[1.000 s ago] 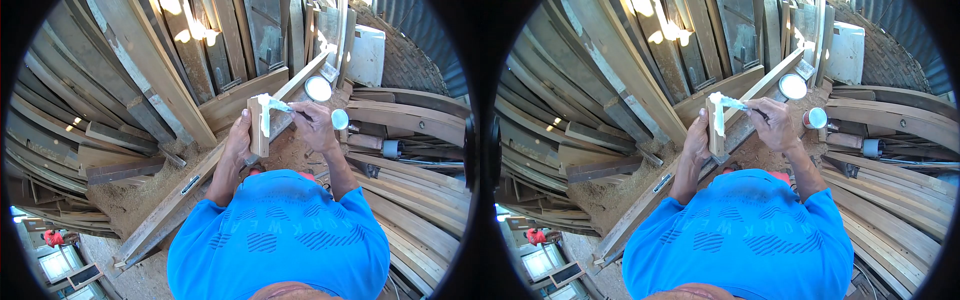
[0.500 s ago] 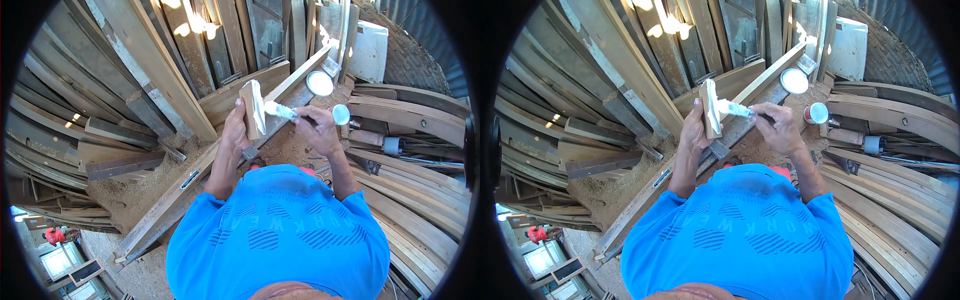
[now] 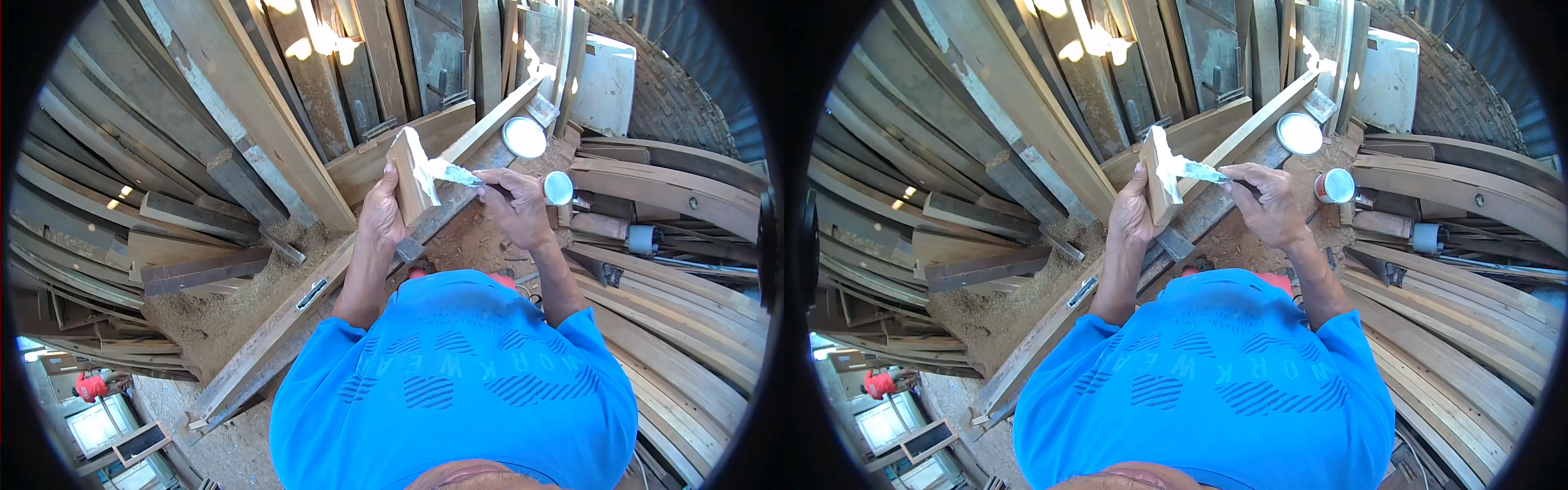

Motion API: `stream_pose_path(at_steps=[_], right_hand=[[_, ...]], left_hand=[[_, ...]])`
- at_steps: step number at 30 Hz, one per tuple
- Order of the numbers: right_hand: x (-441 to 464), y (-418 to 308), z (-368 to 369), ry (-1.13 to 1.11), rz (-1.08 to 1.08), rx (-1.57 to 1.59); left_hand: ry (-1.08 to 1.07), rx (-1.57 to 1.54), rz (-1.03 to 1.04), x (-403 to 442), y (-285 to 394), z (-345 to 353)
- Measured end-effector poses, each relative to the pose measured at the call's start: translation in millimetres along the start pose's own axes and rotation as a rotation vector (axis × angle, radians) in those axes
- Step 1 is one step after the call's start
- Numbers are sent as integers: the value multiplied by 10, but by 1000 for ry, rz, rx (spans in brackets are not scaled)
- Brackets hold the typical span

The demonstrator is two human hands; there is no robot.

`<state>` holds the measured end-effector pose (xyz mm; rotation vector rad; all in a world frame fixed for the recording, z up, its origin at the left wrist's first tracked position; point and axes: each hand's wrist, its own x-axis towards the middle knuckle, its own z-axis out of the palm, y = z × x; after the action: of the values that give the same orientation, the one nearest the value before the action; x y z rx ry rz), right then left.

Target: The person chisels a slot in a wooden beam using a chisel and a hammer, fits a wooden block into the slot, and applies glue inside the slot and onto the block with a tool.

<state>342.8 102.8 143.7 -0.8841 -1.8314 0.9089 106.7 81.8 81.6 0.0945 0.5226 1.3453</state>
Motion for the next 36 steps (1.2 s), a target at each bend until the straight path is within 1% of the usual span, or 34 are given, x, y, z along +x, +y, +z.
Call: stream_pose_path(at_steps=[1, 4, 7, 8, 10, 11, 14, 17, 19, 20, 23, 24, 25, 27, 30, 33, 36], right_hand=[[20, 20, 23, 7, -17, -19], [-24, -9, -41, -131, -29, -21], [23, -79, -110, -87, 31, 20], [83, -123, -148, -72, 49, -47], [172, -96, -158, -86, -33, -177], [201, -94, -165, -93, -76, -243], [159, -173, -237, -241, -66, -416], [90, -162, -287, -370, -40, -441], [141, -139, -287, -323, -1, -348], [184, -127, -287, -298, 17, -303], [306, -24, -175, -49, -75, -402], [313, 59, -131, 6, -141, -436], [298, 82, -122, -8, -161, -438], [250, 95, -102, -45, -203, -441], [45, 190, -147, -185, -238, -475], [-6, 187, -230, -274, -151, -318], [185, 76, -224, -74, -37, -310]], left_hand=[[1, 24, 6, -5, 1, 14], [12, 59, 16, -25, 8, 51], [-34, 144, 46, -62, 54, 47], [-52, 164, 52, -67, 54, 41], [-91, 205, 66, -66, 61, 44], [-69, 217, 96, -59, 68, 65], [-7, 245, 171, -67, 90, 89], [46, 268, 203, -78, 120, 86], [105, 285, 211, -105, 99, 141], [93, 314, 223, -80, 74, 118], [37, 387, 247, 27, -31, -36], [8, 400, 245, 52, -63, -77], [-22, 412, 246, 59, -75, -55], [-1, 424, 263, 43, -69, -12], [27, 425, 270, 22, -13, -9], [44, 420, 273, 10, -2, -31], [26, 443, 268, -3, -27, 66]])
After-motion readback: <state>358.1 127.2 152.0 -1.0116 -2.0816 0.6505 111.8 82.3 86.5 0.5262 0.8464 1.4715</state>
